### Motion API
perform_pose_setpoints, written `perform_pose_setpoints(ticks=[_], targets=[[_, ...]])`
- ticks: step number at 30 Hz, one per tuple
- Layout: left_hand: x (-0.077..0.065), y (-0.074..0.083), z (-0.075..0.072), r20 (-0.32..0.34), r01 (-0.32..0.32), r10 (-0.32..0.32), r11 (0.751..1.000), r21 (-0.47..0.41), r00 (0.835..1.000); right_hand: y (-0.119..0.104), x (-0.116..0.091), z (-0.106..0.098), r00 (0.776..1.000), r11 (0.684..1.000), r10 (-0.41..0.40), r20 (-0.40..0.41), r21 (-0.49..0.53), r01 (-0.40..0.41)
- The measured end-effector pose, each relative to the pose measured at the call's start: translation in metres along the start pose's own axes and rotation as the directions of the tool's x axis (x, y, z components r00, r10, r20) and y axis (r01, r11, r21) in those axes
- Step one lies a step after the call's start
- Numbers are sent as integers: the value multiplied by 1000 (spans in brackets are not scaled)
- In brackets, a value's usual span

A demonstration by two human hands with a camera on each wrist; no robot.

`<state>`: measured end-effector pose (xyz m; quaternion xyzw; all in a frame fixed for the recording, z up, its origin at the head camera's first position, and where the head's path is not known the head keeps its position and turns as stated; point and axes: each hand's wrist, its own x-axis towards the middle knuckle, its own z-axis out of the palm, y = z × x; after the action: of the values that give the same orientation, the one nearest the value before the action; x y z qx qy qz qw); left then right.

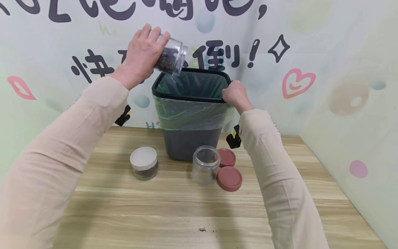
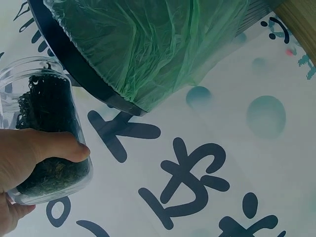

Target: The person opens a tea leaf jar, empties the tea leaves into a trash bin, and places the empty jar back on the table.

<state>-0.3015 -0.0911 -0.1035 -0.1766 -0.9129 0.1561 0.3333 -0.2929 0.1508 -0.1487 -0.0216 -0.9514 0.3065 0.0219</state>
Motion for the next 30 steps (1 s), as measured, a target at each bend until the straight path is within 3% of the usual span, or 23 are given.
perform_pose_setpoints(ticks=[10,19,30], targets=[[2,2,3,-1,-38,38,999,7,999,0,0,-1,1000,1000,-5,-1,-2,5],[2,3,7,-68,-59,61,998,33,996,0,0,-1,1000,1000,-4,4,-6,4],[2,3,9,-87,-72,76,996,44,993,-1,0,-1,1000,999,-6,-1,-32,6]])
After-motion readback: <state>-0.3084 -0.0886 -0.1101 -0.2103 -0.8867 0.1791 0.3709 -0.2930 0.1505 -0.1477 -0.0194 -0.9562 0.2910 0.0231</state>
